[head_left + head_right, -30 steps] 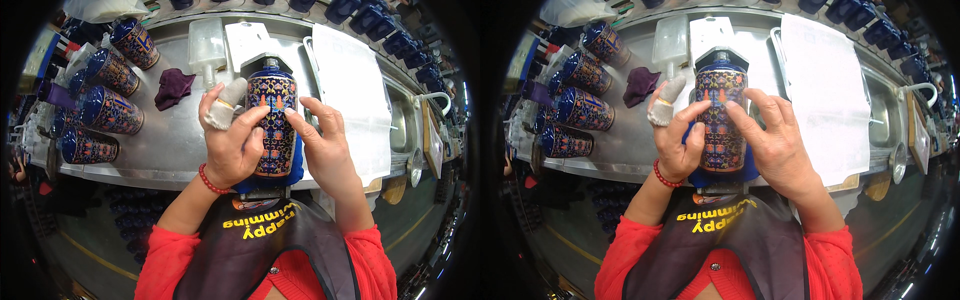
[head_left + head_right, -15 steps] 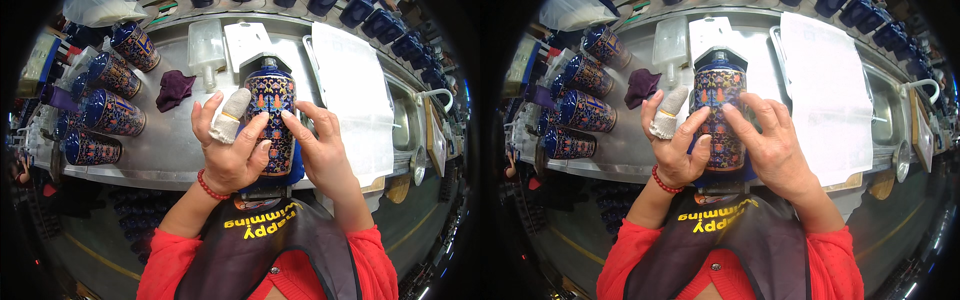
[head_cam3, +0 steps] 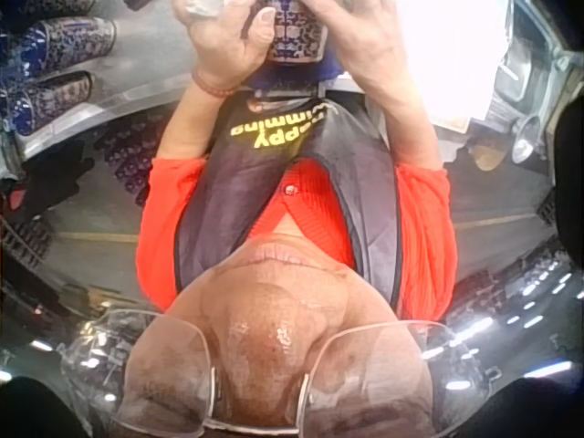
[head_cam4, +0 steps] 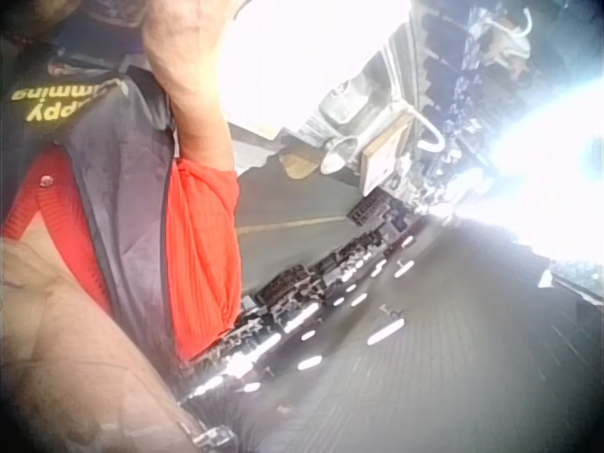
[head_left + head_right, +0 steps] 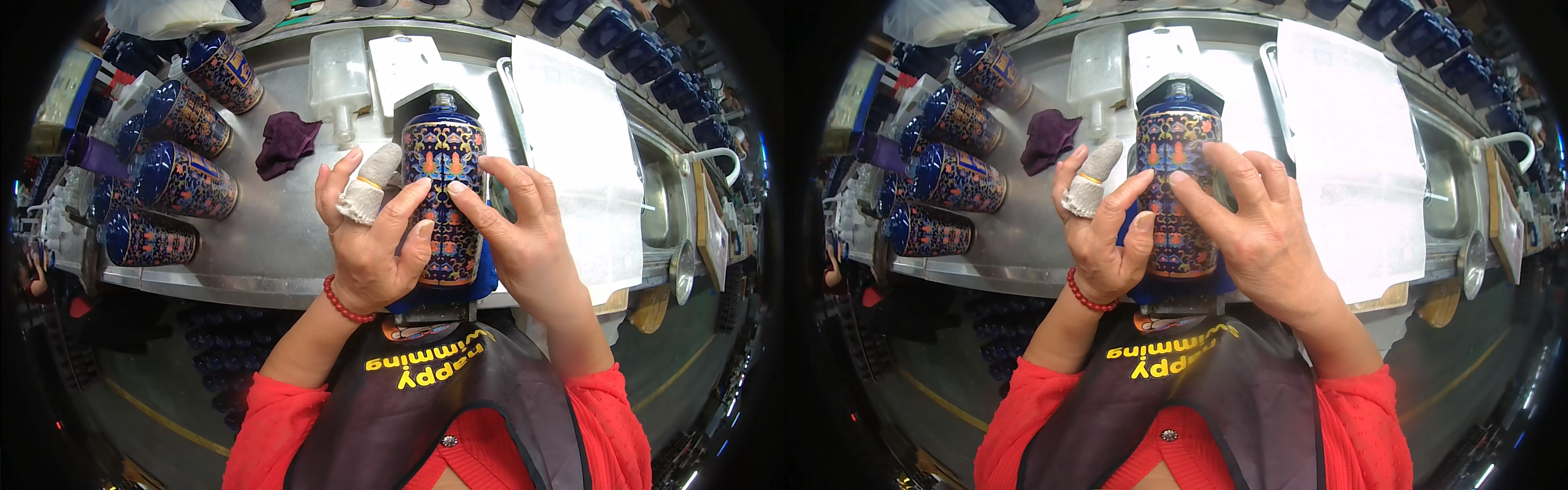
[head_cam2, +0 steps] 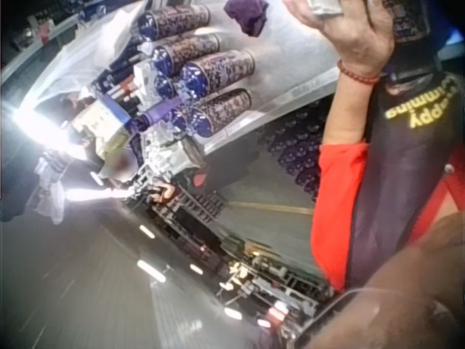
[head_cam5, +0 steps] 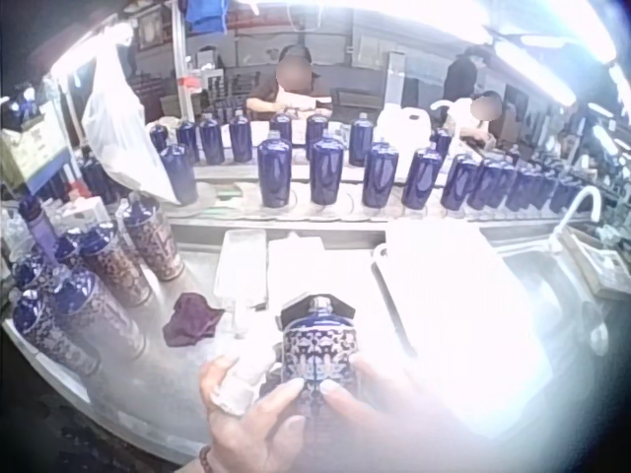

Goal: The person holds a decorated ceramic vase and uses a green abrasive pad to rub its surface. They rotate the vase to reach different areas and continue polishing the same piece throughout the clip.

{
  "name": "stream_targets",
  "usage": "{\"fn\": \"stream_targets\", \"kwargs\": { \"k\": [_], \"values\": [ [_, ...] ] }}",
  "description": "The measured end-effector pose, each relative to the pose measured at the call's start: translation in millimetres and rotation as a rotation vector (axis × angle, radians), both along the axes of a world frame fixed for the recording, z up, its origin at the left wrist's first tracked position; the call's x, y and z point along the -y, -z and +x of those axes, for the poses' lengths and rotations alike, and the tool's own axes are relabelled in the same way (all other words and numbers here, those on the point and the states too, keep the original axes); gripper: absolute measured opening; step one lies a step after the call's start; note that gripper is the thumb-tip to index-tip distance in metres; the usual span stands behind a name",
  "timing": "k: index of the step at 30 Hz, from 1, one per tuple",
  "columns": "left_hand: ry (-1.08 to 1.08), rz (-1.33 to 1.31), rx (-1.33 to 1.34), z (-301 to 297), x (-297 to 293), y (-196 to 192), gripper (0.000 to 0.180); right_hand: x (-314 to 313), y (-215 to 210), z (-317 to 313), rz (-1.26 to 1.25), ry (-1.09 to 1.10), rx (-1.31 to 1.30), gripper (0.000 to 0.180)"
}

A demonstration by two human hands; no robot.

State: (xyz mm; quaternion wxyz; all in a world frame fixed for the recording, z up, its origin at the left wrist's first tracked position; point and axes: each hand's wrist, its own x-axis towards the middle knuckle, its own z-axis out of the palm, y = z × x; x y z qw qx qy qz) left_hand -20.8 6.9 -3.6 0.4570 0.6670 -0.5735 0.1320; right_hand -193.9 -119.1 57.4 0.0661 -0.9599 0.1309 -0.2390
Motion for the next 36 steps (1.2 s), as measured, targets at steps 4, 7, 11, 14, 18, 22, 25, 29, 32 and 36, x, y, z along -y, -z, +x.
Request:
{"fn": "stream_targets", "kwargs": {
  "k": [4, 7, 11, 14, 18, 22, 25, 29, 32, 36],
  "values": [
    [0.004, 0.003, 0.021, 1, 0, 2, 0.038, 3, -3, 1, -0.029, 0.001, 0.0, 0.045],
    [0.009, 0.0, 0.029, 1, 0, 4, 0.039, 3, -4, 2, -0.021, 0.005, -0.004, 0.044],
    [0.015, 0.005, 0.028, 0, 0, 5, 0.039, 5, -4, 4, -0.043, 0.001, -0.023, 0.043],
    [0.024, 0.006, 0.006, 0, 0, 5, 0.039, 7, -5, 4, -0.049, -0.014, -0.016, 0.043],
    [0.032, -0.002, -0.035, 2, 0, 5, 0.039, 8, -5, 3, -0.047, -0.005, -0.014, 0.042],
    [0.041, 0.002, -0.017, 0, 1, 6, 0.038, 8, -4, 4, -0.04, -0.014, -0.02, 0.044],
    [0.045, -0.016, -0.036, 1, 2, 5, 0.037, 11, -3, 4, -0.022, -0.014, 0.013, 0.048],
    [0.065, -0.025, 0.01, 6, 3, 2, 0.036, 11, 0, 1, 0.032, 0.006, 0.04, 0.054],
    [0.063, -0.009, 0.078, 7, 3, 1, 0.036, 10, 3, 0, 0.045, 0.007, 0.045, 0.056],
    [0.022, -0.022, 0.139, 3, 4, 1, 0.033, 8, 5, -2, 0.041, 0.002, 0.038, 0.056]
  ]
}}
